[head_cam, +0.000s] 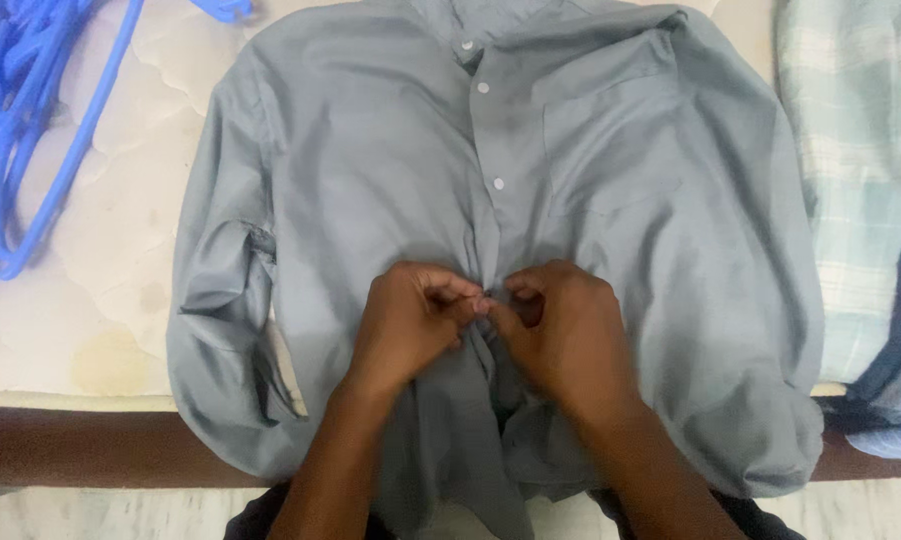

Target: The person buttons a gray shirt on a hanger, then hangs it in a wardrobe. They then button a blue striped shirt on a hanger. The shirts are handled one at a time on a bed surface.

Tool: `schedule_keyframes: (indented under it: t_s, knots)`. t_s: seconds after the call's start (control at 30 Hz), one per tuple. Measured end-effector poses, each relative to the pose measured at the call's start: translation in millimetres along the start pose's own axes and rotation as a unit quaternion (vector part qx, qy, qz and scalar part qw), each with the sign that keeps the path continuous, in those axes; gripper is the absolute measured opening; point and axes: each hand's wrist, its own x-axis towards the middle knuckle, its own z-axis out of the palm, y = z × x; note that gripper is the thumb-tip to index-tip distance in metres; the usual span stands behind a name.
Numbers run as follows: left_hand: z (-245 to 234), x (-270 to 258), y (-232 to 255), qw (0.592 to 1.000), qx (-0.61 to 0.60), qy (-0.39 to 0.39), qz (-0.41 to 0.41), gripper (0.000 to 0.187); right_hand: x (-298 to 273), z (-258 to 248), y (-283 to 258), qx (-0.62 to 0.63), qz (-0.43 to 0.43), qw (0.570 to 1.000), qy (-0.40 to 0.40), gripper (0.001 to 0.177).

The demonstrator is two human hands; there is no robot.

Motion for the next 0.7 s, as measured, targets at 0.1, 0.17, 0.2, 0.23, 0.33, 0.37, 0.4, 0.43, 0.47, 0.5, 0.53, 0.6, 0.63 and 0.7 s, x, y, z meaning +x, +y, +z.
schedule_keyframes:
  t_s: [0.1, 0.17, 0.2, 0.23, 0.33, 0.37, 0.4, 0.43, 0.47, 0.5, 0.53, 0.6, 0.63, 0.7]
  knots:
    - [0.8, -0.7, 5.7, 1.000, -0.009, 0.003, -0.025, 0.012, -0.6, 0.8, 0.6, 0.005, -0.009, 1.000, 0.006, 0.039]
    - [1.7, -1.4, 10.3, 0.999, 0.009, 0.012, -0.032, 0.012, -2.4, 3.6, 3.0, 0.013, -0.039, 0.999, 0.023, 0.038]
    - [1.8, -2.1, 12.0, 0.999, 0.021, 0.018, -0.021, 0.010, -3.3, 5.2, 4.2, 0.015, -0.058, 0.998, 0.035, 0.036]
    - [1.6, -1.9, 13.5, 0.999, 0.033, 0.024, -0.009, 0.009, -3.1, 5.7, 5.4, 0.016, -0.078, 0.996, 0.049, 0.033]
    - [-0.5, -3.4, 13.8, 0.998, 0.055, 0.031, 0.004, 0.011, -4.0, 3.7, 8.3, 0.010, -0.067, 0.996, 0.063, 0.029]
    - [0.3, -2.8, 12.3, 0.998, 0.054, 0.028, 0.002, 0.011, -4.5, 2.7, 9.7, 0.020, -0.044, 0.996, 0.070, 0.023]
    - [1.5, -1.3, 10.2, 0.998, 0.052, 0.026, -0.001, 0.012, -3.8, 1.5, 11.7, 0.030, -0.021, 0.996, 0.076, 0.017]
    - [3.1, -0.6, 7.8, 0.998, 0.051, 0.022, -0.003, 0.012, -3.0, 0.8, 14.2, 0.039, 0.003, 0.996, 0.082, 0.012]
    - [5.7, 0.8, 5.8, 1.000, 0.011, 0.006, 0.009, 0.014, -1.1, -0.4, 17.7, 0.068, 0.021, 0.995, 0.066, 0.010]
    - [7.8, 3.5, 5.1, 0.999, -0.027, -0.009, 0.022, 0.015, 2.6, -2.5, 21.6, 0.097, 0.037, 0.993, 0.051, 0.008]
    - [8.5, 4.4, 5.4, 0.997, -0.066, -0.023, 0.035, 0.017, 5.6, -4.4, 25.4, 0.126, 0.053, 0.990, 0.035, 0.006]
    - [10.5, 0.9, 9.5, 0.993, -0.096, -0.019, -0.072, 0.020, 10.1, -7.0, 30.9, 0.196, 0.066, 0.978, -0.007, 0.011]
    - [13.3, 0.4, 12.2, 0.986, -0.111, -0.020, -0.125, 0.021, 10.8, -7.5, 33.0, 0.230, 0.075, 0.970, -0.027, 0.015]
    - [17.2, 1.5, 15.1, 0.984, -0.128, -0.014, -0.127, 0.021, 13.4, -9.3, 36.0, 0.264, 0.089, 0.958, -0.065, 0.020]
